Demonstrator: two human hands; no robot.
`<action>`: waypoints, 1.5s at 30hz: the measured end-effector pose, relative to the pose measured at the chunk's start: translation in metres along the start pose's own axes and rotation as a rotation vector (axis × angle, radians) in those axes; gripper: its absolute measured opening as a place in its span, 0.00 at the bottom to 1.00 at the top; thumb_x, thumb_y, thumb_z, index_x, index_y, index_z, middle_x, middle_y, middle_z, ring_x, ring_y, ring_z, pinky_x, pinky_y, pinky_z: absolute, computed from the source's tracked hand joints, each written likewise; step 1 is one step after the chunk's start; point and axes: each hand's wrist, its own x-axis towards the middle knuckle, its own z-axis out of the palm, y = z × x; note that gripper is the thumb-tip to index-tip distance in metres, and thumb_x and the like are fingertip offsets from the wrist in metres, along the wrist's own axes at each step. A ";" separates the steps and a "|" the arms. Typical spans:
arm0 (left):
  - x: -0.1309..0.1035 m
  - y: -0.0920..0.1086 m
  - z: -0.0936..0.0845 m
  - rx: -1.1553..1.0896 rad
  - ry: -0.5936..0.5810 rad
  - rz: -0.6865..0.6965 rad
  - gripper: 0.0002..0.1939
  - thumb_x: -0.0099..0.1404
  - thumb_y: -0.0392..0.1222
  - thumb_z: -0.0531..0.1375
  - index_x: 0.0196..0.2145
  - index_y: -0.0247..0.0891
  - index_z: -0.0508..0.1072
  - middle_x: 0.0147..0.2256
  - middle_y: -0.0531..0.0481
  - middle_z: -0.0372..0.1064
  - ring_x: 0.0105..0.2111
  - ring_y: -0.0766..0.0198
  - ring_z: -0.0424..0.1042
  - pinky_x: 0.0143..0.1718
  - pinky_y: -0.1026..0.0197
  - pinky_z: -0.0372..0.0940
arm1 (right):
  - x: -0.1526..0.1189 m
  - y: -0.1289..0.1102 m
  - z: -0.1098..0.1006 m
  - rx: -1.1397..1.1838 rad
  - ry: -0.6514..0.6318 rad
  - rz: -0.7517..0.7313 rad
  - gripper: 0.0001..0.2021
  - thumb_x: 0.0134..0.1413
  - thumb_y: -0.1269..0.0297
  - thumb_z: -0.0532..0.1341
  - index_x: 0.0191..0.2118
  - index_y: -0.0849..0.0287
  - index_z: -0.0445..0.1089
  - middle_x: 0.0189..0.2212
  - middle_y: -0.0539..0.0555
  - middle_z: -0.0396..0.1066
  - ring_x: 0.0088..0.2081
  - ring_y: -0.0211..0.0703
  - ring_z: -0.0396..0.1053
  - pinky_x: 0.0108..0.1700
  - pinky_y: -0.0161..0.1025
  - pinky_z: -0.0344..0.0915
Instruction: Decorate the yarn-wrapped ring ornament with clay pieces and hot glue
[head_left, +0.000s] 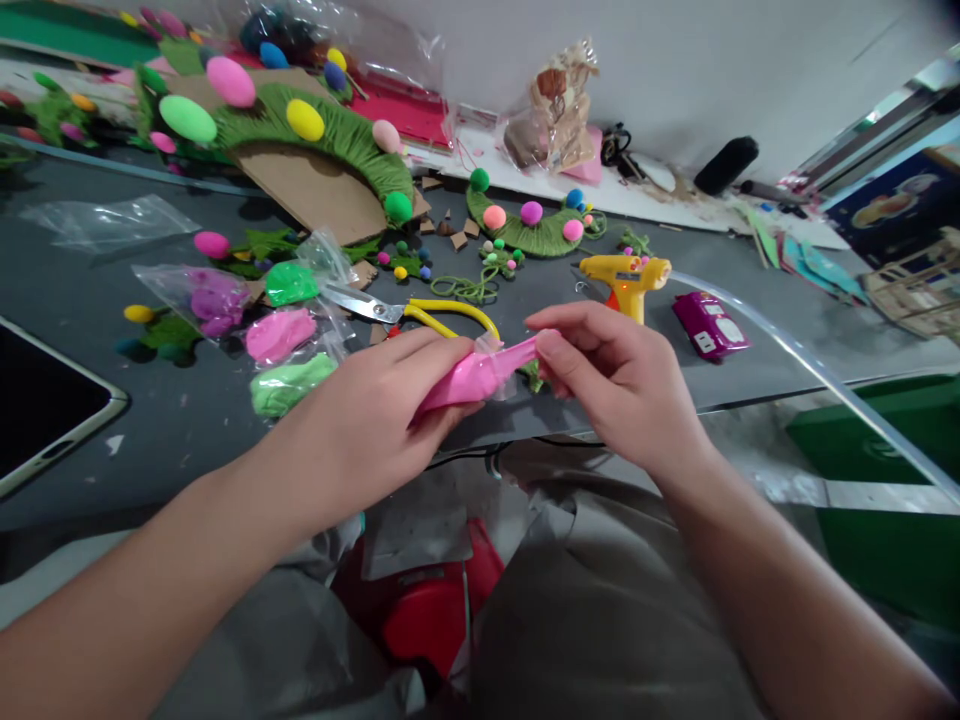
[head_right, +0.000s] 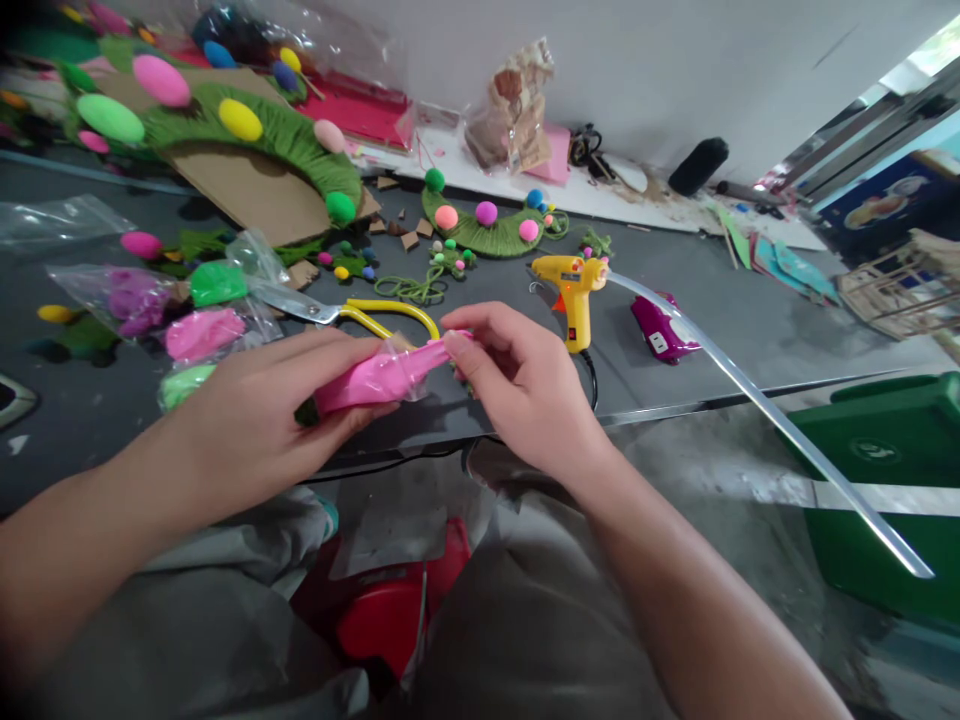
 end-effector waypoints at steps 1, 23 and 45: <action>-0.001 -0.001 0.001 0.002 -0.002 -0.004 0.11 0.75 0.37 0.57 0.52 0.33 0.74 0.52 0.37 0.77 0.51 0.47 0.78 0.47 0.52 0.70 | 0.000 0.000 -0.001 0.013 -0.004 0.001 0.07 0.69 0.63 0.65 0.49 0.55 0.78 0.28 0.48 0.74 0.26 0.36 0.67 0.29 0.36 0.65; -0.005 -0.002 0.006 -0.034 -0.040 0.073 0.15 0.74 0.33 0.57 0.56 0.38 0.71 0.56 0.40 0.76 0.53 0.51 0.78 0.50 0.55 0.72 | 0.004 -0.003 -0.008 -0.151 -0.298 -0.109 0.08 0.57 0.68 0.72 0.37 0.56 0.71 0.36 0.50 0.74 0.36 0.40 0.71 0.38 0.38 0.69; 0.014 -0.017 0.000 0.254 0.018 -0.100 0.25 0.75 0.48 0.55 0.64 0.33 0.69 0.54 0.32 0.69 0.55 0.37 0.72 0.58 0.37 0.68 | 0.003 0.001 -0.012 -0.104 -0.056 -0.058 0.12 0.72 0.55 0.61 0.41 0.54 0.79 0.27 0.49 0.74 0.25 0.34 0.66 0.27 0.36 0.63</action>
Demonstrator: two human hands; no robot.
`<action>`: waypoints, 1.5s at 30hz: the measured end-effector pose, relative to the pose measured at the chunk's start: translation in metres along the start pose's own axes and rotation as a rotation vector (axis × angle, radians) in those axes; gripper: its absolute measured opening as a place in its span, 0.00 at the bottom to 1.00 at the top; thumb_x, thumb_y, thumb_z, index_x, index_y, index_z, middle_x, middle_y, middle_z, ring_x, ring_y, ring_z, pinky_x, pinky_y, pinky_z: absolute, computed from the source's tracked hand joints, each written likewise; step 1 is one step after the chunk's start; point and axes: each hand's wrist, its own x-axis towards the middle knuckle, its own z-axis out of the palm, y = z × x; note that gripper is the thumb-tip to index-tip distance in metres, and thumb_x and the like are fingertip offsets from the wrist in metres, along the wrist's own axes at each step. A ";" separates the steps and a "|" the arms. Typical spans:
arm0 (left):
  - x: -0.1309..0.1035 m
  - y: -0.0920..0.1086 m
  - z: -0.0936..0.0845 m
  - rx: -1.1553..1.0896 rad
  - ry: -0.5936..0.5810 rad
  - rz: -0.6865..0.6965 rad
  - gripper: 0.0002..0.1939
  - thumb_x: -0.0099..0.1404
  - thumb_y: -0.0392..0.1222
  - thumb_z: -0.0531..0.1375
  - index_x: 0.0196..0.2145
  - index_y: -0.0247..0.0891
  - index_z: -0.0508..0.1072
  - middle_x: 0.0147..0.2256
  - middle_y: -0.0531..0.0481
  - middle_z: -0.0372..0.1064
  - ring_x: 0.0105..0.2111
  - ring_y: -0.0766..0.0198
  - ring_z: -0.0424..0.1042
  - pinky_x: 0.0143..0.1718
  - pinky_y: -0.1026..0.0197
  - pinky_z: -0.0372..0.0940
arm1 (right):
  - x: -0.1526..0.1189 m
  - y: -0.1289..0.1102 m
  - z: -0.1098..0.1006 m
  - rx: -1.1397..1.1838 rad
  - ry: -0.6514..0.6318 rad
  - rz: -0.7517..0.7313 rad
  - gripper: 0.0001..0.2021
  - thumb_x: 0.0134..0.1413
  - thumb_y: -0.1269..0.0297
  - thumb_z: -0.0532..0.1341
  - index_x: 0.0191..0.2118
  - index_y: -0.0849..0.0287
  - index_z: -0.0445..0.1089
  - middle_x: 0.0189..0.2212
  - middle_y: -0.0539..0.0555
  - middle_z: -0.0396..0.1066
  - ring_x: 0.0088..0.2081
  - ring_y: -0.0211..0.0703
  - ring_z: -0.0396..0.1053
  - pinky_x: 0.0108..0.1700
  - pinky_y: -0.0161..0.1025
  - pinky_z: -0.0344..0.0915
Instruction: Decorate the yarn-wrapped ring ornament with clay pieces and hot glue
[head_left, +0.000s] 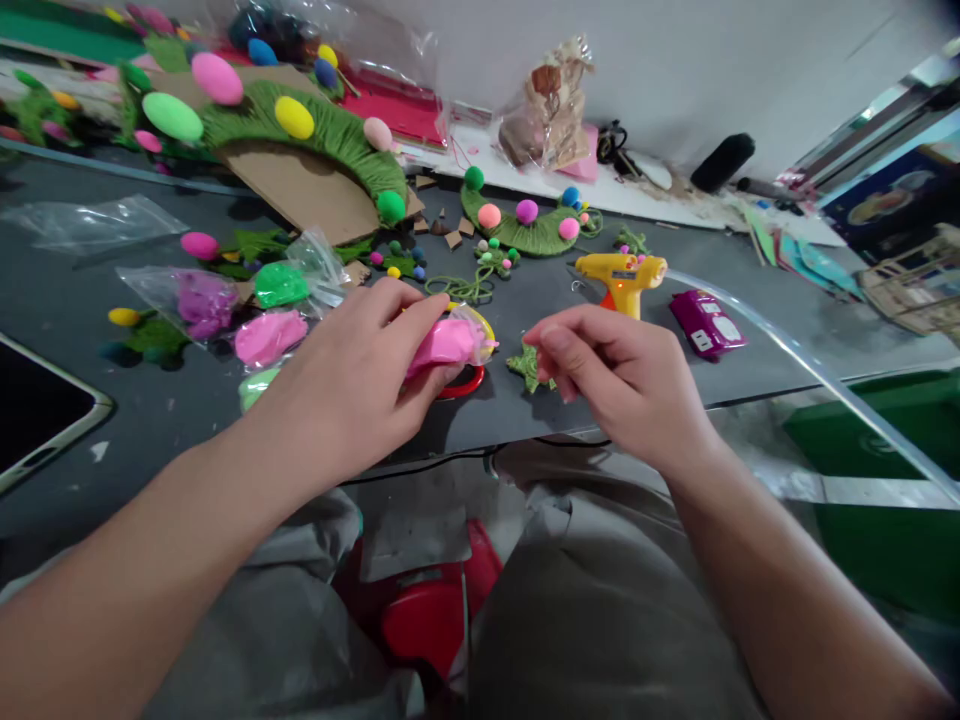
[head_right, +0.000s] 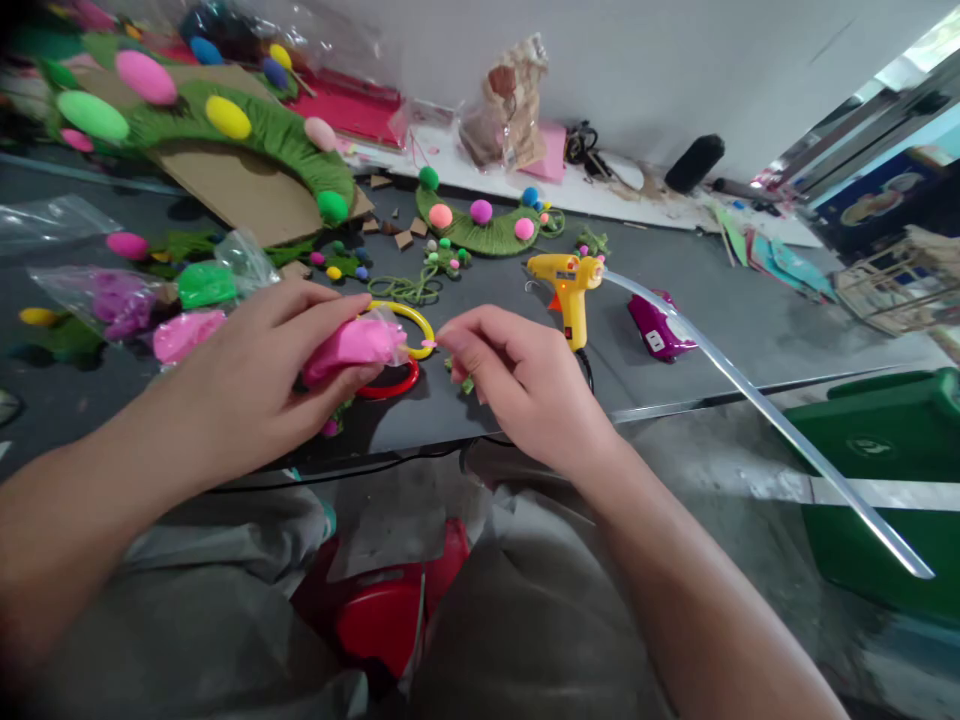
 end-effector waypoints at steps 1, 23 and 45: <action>0.003 -0.001 0.001 0.021 -0.004 -0.007 0.25 0.75 0.47 0.55 0.63 0.32 0.69 0.55 0.31 0.69 0.56 0.36 0.71 0.58 0.37 0.68 | 0.001 -0.001 0.001 -0.008 -0.022 0.006 0.13 0.70 0.54 0.63 0.38 0.54 0.80 0.25 0.48 0.73 0.23 0.34 0.65 0.25 0.35 0.61; -0.006 0.017 -0.005 -0.380 0.270 0.014 0.17 0.70 0.28 0.58 0.55 0.30 0.75 0.54 0.41 0.74 0.57 0.58 0.73 0.61 0.60 0.66 | 0.021 -0.008 0.022 0.101 -0.071 -0.068 0.14 0.70 0.69 0.62 0.55 0.52 0.79 0.46 0.52 0.80 0.44 0.39 0.79 0.48 0.37 0.76; -0.046 -0.011 -0.011 -0.435 0.308 0.049 0.18 0.76 0.32 0.61 0.61 0.38 0.71 0.55 0.49 0.77 0.53 0.68 0.77 0.55 0.70 0.69 | 0.033 -0.044 0.074 0.210 -0.161 0.078 0.08 0.60 0.58 0.72 0.35 0.56 0.81 0.32 0.50 0.82 0.34 0.38 0.77 0.38 0.33 0.75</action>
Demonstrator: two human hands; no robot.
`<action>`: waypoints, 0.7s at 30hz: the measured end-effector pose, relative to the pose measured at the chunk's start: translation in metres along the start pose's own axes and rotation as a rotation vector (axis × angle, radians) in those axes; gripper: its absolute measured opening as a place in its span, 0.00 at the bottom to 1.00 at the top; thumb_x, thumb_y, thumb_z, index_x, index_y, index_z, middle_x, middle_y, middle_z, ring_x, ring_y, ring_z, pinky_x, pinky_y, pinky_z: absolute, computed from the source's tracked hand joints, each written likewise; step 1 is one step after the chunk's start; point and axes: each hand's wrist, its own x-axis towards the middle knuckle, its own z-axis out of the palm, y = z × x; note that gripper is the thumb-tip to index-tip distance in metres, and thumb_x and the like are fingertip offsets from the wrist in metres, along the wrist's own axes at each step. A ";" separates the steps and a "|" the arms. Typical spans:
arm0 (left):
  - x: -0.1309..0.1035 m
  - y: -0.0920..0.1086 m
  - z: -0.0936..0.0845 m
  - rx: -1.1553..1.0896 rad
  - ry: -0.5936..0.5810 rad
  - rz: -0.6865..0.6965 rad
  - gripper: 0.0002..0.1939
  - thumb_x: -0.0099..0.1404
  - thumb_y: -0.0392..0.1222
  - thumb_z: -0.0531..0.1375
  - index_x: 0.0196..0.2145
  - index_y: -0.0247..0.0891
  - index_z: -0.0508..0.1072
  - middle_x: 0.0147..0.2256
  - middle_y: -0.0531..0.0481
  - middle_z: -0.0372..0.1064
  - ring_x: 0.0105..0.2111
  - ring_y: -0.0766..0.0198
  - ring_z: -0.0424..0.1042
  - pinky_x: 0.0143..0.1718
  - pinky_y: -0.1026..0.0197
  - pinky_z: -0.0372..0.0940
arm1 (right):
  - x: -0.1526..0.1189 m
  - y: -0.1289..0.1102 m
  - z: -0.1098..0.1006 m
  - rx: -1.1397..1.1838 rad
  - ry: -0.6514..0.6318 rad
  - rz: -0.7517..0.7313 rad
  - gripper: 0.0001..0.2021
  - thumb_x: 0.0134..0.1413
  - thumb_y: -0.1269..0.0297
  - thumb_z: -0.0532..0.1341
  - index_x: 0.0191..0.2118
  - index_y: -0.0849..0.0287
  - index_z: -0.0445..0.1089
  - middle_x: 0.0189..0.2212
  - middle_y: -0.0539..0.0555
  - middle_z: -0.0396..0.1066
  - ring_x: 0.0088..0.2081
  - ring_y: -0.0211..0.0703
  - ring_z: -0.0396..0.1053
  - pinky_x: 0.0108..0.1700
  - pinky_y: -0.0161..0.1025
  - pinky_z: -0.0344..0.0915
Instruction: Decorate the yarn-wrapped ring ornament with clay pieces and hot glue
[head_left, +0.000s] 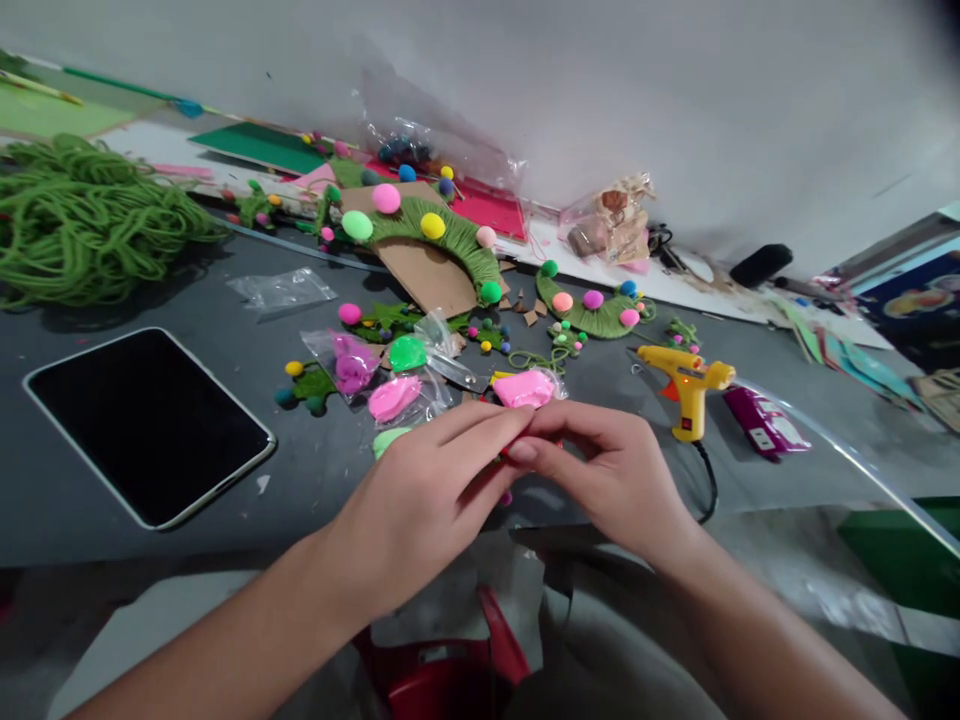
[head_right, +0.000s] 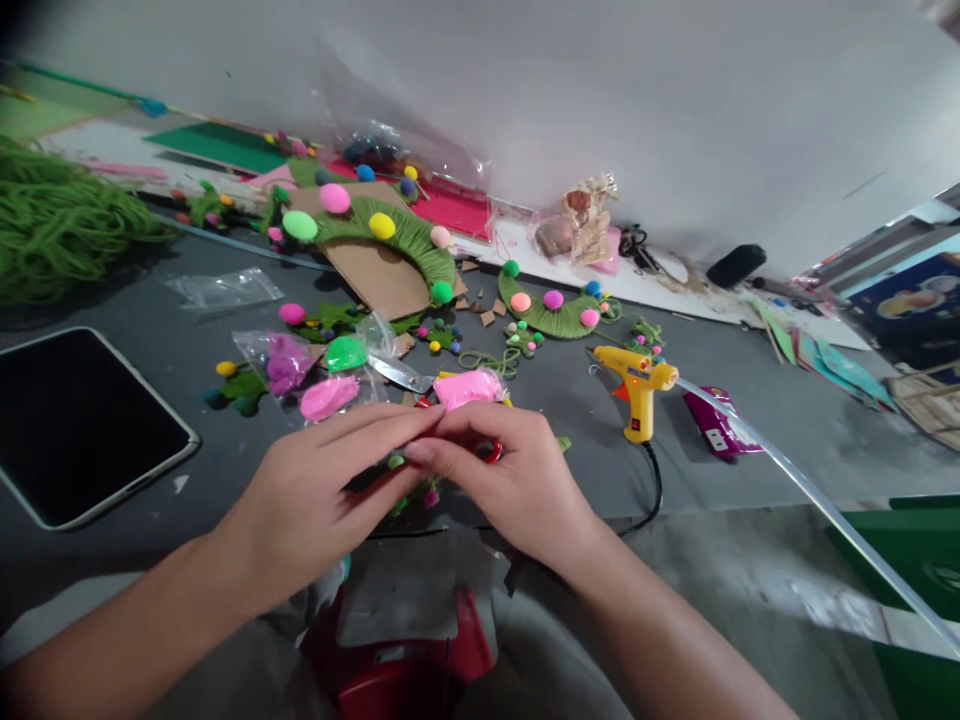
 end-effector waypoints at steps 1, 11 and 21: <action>0.000 0.000 0.000 0.006 -0.003 0.001 0.18 0.76 0.32 0.60 0.60 0.38 0.72 0.54 0.49 0.77 0.52 0.68 0.77 0.54 0.70 0.70 | 0.000 -0.001 0.001 0.018 -0.011 0.012 0.07 0.61 0.58 0.72 0.35 0.56 0.81 0.33 0.50 0.82 0.34 0.38 0.77 0.38 0.33 0.75; 0.014 -0.022 -0.072 0.752 -0.002 -0.617 0.25 0.74 0.61 0.55 0.56 0.41 0.75 0.51 0.34 0.77 0.49 0.29 0.77 0.42 0.34 0.73 | -0.004 -0.003 -0.011 -0.022 0.107 0.052 0.06 0.64 0.61 0.69 0.44 0.54 0.79 0.36 0.51 0.81 0.35 0.38 0.77 0.38 0.32 0.75; 0.018 -0.041 -0.082 0.903 -0.224 -0.692 0.37 0.73 0.68 0.52 0.63 0.34 0.68 0.59 0.24 0.72 0.60 0.20 0.68 0.54 0.20 0.64 | -0.010 -0.004 -0.015 -0.016 0.045 0.027 0.07 0.65 0.62 0.69 0.47 0.50 0.80 0.41 0.50 0.83 0.38 0.37 0.79 0.40 0.30 0.76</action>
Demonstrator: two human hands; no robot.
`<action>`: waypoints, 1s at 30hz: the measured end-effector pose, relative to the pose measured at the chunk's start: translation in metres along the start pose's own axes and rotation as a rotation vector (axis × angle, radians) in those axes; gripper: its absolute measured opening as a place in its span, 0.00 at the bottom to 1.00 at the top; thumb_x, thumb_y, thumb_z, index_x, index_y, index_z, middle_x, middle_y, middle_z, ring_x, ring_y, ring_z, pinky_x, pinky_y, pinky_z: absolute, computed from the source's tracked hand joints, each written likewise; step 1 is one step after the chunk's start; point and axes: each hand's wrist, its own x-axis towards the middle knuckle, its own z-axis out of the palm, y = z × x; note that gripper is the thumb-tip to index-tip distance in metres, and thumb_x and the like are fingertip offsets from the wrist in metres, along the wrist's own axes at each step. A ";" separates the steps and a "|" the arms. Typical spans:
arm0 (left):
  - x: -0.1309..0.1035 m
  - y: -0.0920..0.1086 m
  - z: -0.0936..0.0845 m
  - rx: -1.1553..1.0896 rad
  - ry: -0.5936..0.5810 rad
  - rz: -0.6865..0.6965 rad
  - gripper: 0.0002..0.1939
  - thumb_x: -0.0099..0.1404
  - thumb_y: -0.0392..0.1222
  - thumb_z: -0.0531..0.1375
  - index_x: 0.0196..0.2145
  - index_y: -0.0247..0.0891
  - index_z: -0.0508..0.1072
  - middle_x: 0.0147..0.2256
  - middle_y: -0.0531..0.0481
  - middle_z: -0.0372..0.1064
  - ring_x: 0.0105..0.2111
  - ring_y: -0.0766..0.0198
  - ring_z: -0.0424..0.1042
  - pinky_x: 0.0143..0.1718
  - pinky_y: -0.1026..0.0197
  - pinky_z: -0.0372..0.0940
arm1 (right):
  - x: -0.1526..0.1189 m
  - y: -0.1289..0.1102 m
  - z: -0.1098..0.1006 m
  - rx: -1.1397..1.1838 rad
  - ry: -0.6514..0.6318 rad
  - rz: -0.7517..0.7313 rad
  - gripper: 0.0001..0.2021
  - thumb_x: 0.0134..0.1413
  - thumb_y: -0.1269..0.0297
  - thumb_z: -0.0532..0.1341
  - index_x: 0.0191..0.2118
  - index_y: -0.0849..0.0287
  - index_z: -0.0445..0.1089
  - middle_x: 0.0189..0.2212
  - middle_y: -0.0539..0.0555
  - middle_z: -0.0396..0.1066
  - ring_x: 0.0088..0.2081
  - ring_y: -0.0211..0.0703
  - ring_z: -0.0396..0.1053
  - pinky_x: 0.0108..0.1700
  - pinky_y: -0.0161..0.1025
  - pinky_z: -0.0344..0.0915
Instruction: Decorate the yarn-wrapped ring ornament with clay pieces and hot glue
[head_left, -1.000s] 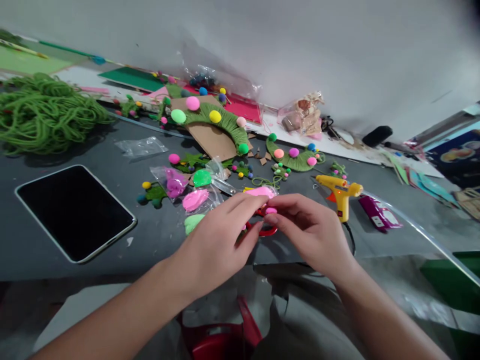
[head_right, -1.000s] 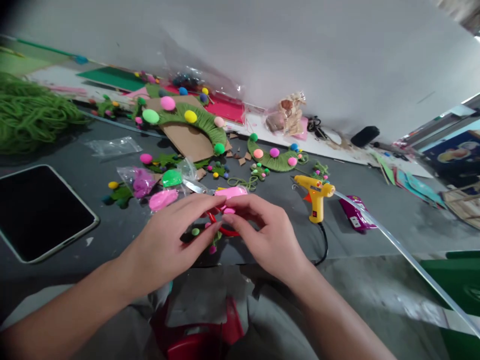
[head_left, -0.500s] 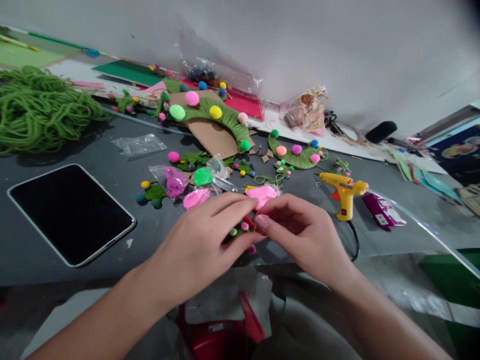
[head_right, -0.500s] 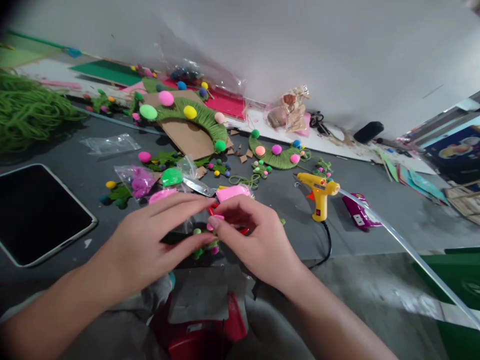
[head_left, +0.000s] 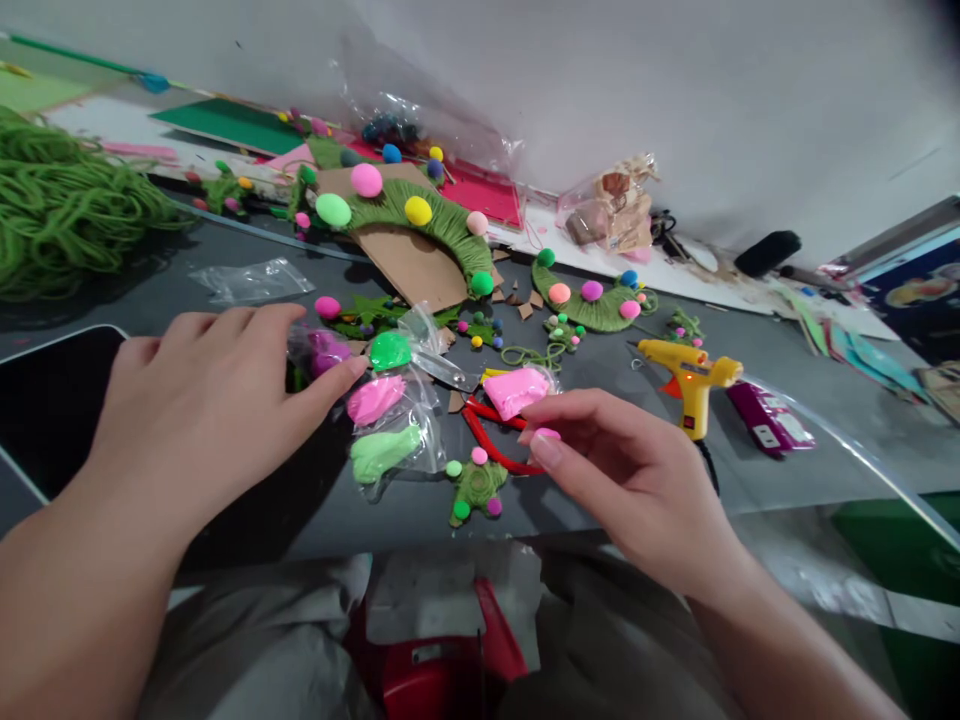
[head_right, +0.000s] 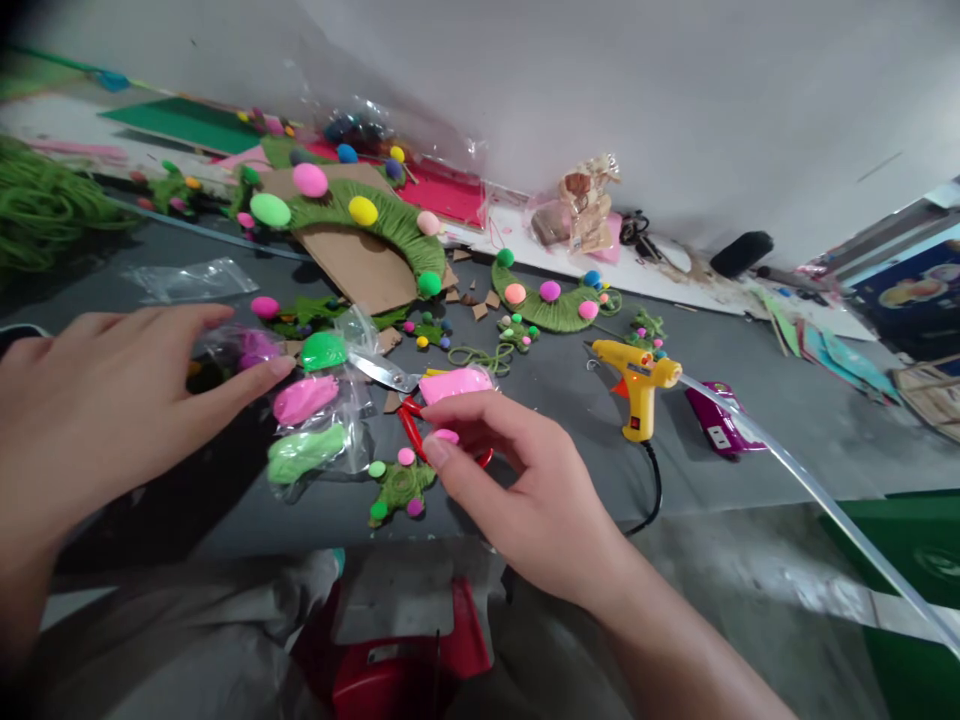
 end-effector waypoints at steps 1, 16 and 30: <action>0.000 0.000 0.001 -0.005 -0.001 -0.003 0.36 0.73 0.67 0.53 0.63 0.34 0.68 0.58 0.24 0.72 0.59 0.20 0.69 0.54 0.21 0.65 | -0.001 0.000 0.000 -0.008 -0.002 -0.003 0.07 0.65 0.61 0.69 0.48 0.50 0.80 0.41 0.50 0.83 0.38 0.38 0.79 0.40 0.31 0.76; 0.021 0.026 0.020 -0.213 0.109 0.199 0.15 0.73 0.47 0.59 0.53 0.42 0.75 0.47 0.40 0.80 0.50 0.38 0.76 0.54 0.33 0.65 | -0.003 0.007 -0.004 -0.050 0.005 0.004 0.07 0.65 0.61 0.68 0.47 0.51 0.80 0.40 0.51 0.82 0.38 0.40 0.79 0.39 0.34 0.76; -0.017 0.072 0.013 -0.794 0.112 0.412 0.09 0.75 0.44 0.60 0.51 0.46 0.74 0.46 0.50 0.79 0.42 0.56 0.79 0.41 0.55 0.72 | 0.002 0.015 -0.018 0.103 0.018 0.052 0.07 0.71 0.64 0.61 0.44 0.56 0.77 0.32 0.51 0.77 0.32 0.38 0.76 0.35 0.35 0.74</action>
